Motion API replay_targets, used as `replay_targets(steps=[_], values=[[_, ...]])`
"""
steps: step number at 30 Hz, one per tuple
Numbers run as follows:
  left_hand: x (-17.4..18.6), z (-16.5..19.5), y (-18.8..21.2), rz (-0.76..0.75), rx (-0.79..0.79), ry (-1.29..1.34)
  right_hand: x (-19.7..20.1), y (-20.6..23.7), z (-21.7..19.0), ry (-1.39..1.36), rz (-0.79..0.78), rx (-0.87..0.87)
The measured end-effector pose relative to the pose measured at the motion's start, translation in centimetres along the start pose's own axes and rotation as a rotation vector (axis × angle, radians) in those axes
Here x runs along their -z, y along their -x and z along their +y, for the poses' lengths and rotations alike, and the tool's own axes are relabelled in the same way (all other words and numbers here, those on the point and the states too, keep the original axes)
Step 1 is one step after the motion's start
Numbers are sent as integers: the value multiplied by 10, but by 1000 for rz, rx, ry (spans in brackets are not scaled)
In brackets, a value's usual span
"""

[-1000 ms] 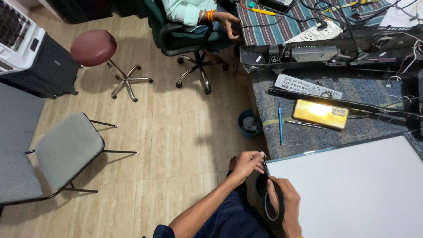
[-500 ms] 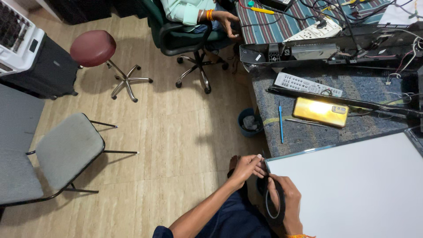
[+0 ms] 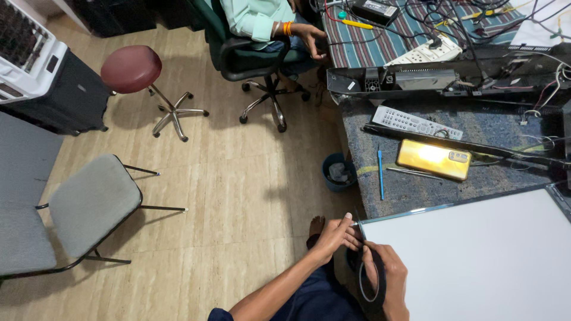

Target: The person works on the edge of a white display panel at a repair bench, holding a small blue pen-style tool while manipulating a small component near the panel edge. They then take a roll of black tape and press tape along the panel's edge, working around the frame, before opening a drawer and reaching toward a shelf.

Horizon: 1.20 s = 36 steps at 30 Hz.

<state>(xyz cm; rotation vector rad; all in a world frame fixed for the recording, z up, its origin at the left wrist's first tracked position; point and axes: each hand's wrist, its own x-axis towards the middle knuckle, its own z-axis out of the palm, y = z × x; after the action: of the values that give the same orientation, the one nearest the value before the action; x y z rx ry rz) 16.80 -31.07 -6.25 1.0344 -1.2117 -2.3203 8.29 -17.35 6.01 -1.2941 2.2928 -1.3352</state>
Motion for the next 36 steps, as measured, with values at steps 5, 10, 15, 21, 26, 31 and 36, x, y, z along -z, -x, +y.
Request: replay_targets(steps=[5,10,15,21,26,31,36], values=[[-2,1,2,12,20,-33,-1,2,3,1,1,-15],[-4,7,3,-5,-4,-15,-5,0,4,15,39,-1],[-8,11,7,-30,-17,-34,-5,-1,4,19,29,-15],[-9,19,15,-70,-25,-46,-2,-1,1,-1,-8,-28],[-11,22,15,-55,-54,-83,-2,-2,0,8,-1,-10],[-12,24,17,-92,-51,-28,-1,-1,2,0,-11,-4],[-9,21,15,-68,-53,-105,-2,-2,1,-20,-20,-30]])
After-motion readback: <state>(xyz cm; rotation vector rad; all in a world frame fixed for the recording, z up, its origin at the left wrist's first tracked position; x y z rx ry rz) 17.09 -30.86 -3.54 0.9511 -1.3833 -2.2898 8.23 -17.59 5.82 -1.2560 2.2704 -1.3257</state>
